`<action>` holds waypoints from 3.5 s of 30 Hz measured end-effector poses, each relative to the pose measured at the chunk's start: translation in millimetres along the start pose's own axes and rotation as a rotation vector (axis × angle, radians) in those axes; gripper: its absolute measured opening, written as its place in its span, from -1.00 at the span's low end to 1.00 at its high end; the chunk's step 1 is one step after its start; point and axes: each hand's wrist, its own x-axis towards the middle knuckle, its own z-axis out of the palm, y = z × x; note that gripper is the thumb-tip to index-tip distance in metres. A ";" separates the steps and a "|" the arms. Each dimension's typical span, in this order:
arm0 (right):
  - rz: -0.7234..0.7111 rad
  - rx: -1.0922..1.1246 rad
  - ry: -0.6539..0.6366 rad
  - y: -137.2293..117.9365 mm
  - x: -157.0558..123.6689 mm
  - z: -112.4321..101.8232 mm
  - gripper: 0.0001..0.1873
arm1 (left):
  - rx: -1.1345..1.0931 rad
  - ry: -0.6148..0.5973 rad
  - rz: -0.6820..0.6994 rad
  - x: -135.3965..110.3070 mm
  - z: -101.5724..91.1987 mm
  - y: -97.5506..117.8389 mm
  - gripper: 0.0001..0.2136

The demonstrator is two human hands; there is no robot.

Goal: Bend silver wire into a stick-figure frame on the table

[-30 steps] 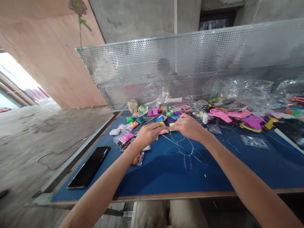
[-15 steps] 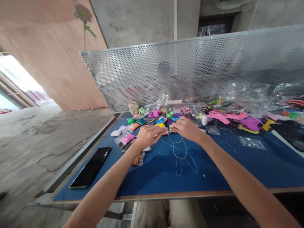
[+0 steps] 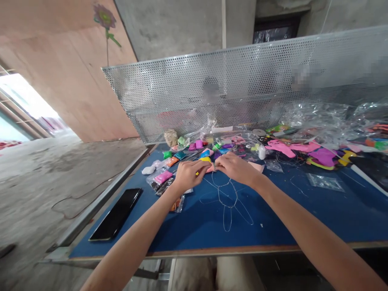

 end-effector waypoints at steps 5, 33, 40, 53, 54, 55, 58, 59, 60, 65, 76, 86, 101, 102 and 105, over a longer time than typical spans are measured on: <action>-0.133 -0.087 -0.027 0.7 -1.0 -5.3 -0.80 | -0.170 -0.104 -0.053 2.9 -1.0 7.6 -0.80; 0.577 0.867 0.046 9.7 2.2 -13.9 -0.73 | -0.655 0.071 -0.495 11.3 7.4 25.6 -0.72; 0.683 0.945 0.043 -8.1 5.4 -22.2 -0.67 | -0.816 0.056 -0.533 14.1 2.5 22.5 -0.70; 0.445 0.259 0.464 -31.7 9.7 -14.0 -0.89 | -0.573 0.262 -0.484 13.5 -3.2 22.9 -0.78; 0.421 0.197 0.488 -31.4 9.4 -13.3 -0.89 | -0.579 0.269 -0.466 13.1 -3.4 24.9 -0.78; 0.403 0.152 0.508 -30.7 9.0 -12.9 -0.89 | -0.584 0.279 -0.442 12.8 -3.7 27.2 -0.78; 0.375 0.056 0.568 -28.1 8.1 -12.6 -0.91 | -0.563 0.329 -0.329 13.3 -5.5 33.0 -0.82; 0.376 0.038 0.576 -27.6 7.9 -12.4 -0.91 | -0.539 0.352 -0.281 13.9 -6.4 34.2 -0.83; 0.382 0.027 0.581 -27.2 7.7 -12.3 -0.91 | -0.511 0.372 -0.237 14.5 -7.3 35.0 -0.85; 0.421 0.030 0.610 -26.7 6.6 -11.4 -0.91 | -0.422 0.341 -0.147 14.6 -10.5 36.4 -0.81; 0.425 0.305 0.638 -45.2 15.0 -15.6 -0.89 | -0.927 0.274 -0.467 15.1 3.8 33.8 -0.77; 0.442 0.834 0.307 -35.1 19.3 -29.0 -0.44 | -0.861 0.101 -0.466 40.0 -38.6 16.0 -0.77; 0.685 1.136 -0.188 -4.5 -9.2 10.4 -0.58 | -0.230 -0.220 -0.343 20.6 -17.3 4.9 -0.85; 0.689 1.120 -0.179 -6.3 -9.3 12.8 -0.59 | -0.167 -0.199 -0.335 19.2 -14.6 6.0 -0.86; 0.725 1.085 -0.142 -11.1 -9.0 17.2 -0.60 | -0.044 -0.128 -0.304 12.9 -7.2 10.2 -0.86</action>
